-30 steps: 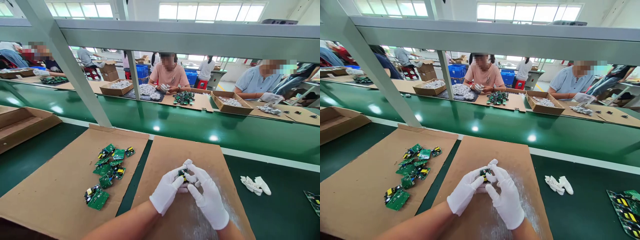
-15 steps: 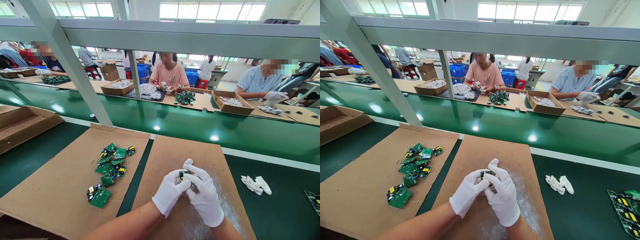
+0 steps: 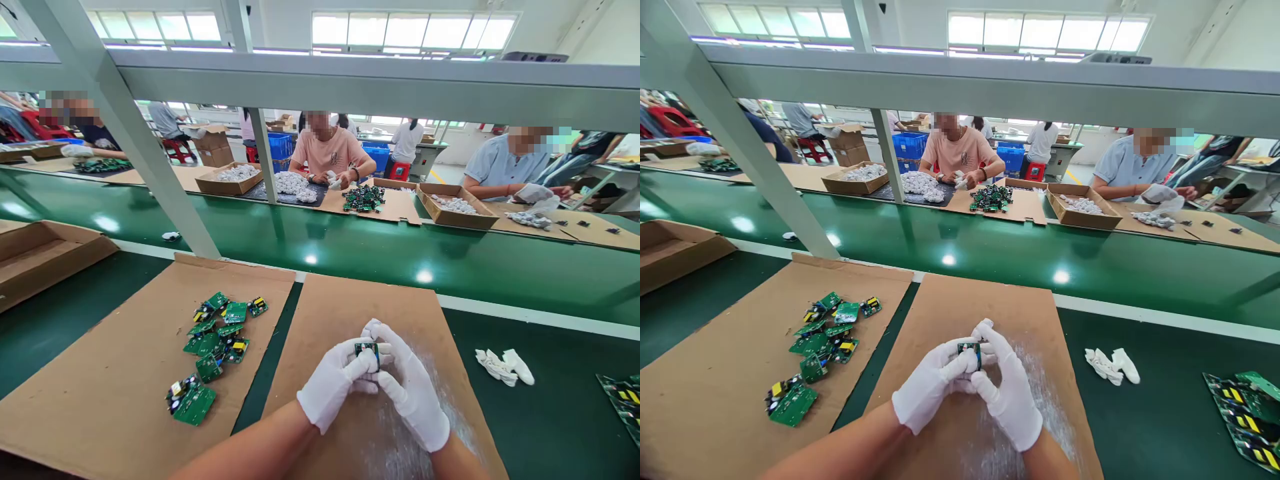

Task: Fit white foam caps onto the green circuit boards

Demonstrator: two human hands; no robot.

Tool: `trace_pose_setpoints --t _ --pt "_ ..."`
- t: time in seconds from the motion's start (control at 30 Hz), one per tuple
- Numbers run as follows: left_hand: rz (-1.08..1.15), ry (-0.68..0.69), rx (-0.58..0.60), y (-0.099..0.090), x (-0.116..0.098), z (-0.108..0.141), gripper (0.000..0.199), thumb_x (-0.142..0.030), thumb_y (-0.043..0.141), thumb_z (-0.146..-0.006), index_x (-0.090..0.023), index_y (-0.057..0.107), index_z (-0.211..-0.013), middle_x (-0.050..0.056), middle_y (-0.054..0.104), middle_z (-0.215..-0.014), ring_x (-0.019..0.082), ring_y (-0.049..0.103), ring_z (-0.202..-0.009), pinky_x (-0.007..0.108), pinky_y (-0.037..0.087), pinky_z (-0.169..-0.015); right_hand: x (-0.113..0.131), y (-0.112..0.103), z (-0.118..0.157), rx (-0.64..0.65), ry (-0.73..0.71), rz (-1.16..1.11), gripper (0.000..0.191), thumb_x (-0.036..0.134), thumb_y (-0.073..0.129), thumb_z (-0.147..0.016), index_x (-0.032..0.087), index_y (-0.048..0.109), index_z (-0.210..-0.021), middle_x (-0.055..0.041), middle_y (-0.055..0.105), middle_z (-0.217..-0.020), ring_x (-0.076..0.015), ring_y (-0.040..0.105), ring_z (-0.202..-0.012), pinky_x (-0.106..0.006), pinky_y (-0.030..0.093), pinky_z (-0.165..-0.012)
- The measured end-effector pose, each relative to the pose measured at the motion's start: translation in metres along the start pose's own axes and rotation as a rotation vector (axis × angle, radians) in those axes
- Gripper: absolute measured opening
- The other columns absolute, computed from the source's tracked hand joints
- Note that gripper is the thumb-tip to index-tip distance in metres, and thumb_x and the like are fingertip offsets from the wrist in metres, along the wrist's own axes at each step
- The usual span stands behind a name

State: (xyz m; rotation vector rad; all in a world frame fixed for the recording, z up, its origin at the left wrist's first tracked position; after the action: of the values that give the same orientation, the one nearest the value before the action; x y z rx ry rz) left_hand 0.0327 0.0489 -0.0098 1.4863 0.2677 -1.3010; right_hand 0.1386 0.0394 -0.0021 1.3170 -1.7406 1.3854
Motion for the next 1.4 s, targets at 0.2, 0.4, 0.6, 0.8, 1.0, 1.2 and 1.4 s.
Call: trace_pose_setpoints --t 0.2,0.4,0.6,0.8,1.0,1.2,1.4 --pt "-0.032 0.077 0.073 0.009 -0.008 0.004 0.023 -0.037 0.053 -0.08 -0.014 0.056 -0.076 0.006 0.054 -0.085 0.015 0.049 -0.078 0.029 0.044 -0.073 -0.003 0.008 0.0 0.052 0.113 0.14 0.048 0.031 0.054 -0.08 0.022 0.047 -0.127 -0.0081 0.067 -0.104 -0.0217 0.062 -0.094 -0.032 0.052 -0.081" --pt "-0.104 0.079 0.001 0.002 -0.002 0.003 0.02 -0.035 0.054 -0.079 -0.015 0.057 -0.082 0.006 0.057 -0.083 0.016 0.052 -0.077 0.03 0.045 -0.071 -0.006 0.004 0.0 0.067 0.121 0.154 0.051 0.03 0.057 -0.077 0.021 0.048 -0.126 -0.0071 0.069 -0.098 -0.0222 0.063 -0.09 -0.033 0.053 -0.079" --pt "-0.144 0.04 -0.027 0.001 0.002 0.004 0.03 -0.041 0.054 -0.078 -0.015 0.059 -0.093 0.008 0.061 -0.091 0.018 0.057 -0.077 0.033 0.049 -0.07 -0.01 0.003 -0.001 0.069 0.154 0.022 0.043 0.036 0.052 -0.082 0.022 0.052 -0.123 -0.0085 0.064 -0.113 -0.0236 0.06 -0.101 -0.037 0.048 -0.089" --pt "-0.216 0.036 -0.056 -0.001 0.002 0.004 0.033 -0.038 0.053 -0.08 -0.016 0.058 -0.103 0.01 0.061 -0.097 0.02 0.059 -0.086 0.032 0.05 -0.071 -0.009 0.004 0.0 0.11 0.224 -0.115 0.04 0.039 0.046 -0.086 0.024 0.052 -0.123 -0.0061 0.057 -0.124 -0.0217 0.053 -0.112 -0.037 0.043 -0.096" --pt "0.053 -0.099 0.095 0.002 0.011 -0.001 0.03 -0.038 0.057 -0.078 -0.014 0.06 -0.096 0.007 0.058 -0.088 0.014 0.06 -0.075 0.024 0.049 -0.065 -0.011 -0.001 -0.002 0.047 0.258 -0.16 0.036 0.04 0.043 -0.087 0.021 0.058 -0.115 -0.0063 0.066 -0.109 -0.0221 0.061 -0.099 -0.037 0.049 -0.088" --pt "0.226 -0.169 0.133 0.004 0.017 0.001 0.029 -0.032 0.06 -0.076 -0.018 0.056 -0.101 0.004 0.056 -0.087 0.01 0.06 -0.066 0.019 0.047 -0.058 -0.005 -0.007 -0.001 0.001 0.149 -0.002 0.038 0.038 0.038 -0.09 0.022 0.056 -0.119 -0.0054 0.062 -0.117 -0.0201 0.058 -0.105 -0.034 0.048 -0.091" --pt "0.298 -0.197 0.166 0.001 0.029 0.002 0.026 -0.03 0.058 -0.079 -0.016 0.056 -0.101 0.006 0.058 -0.086 0.012 0.062 -0.069 0.019 0.047 -0.057 0.0 -0.006 0.003 0.004 0.059 0.322 0.038 0.034 0.039 -0.089 0.024 0.052 -0.124 -0.0036 0.068 -0.105 -0.0186 0.066 -0.088 -0.029 0.053 -0.079"
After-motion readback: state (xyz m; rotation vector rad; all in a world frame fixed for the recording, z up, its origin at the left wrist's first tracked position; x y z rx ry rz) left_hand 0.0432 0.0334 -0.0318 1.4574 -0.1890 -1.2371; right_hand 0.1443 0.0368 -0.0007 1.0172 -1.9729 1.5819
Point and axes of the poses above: each hand's wrist, its own z-axis away from the middle knuckle, its own y-axis out of the palm, x = y × z, the point moved 6 cm from there along -z, towards the middle knuckle
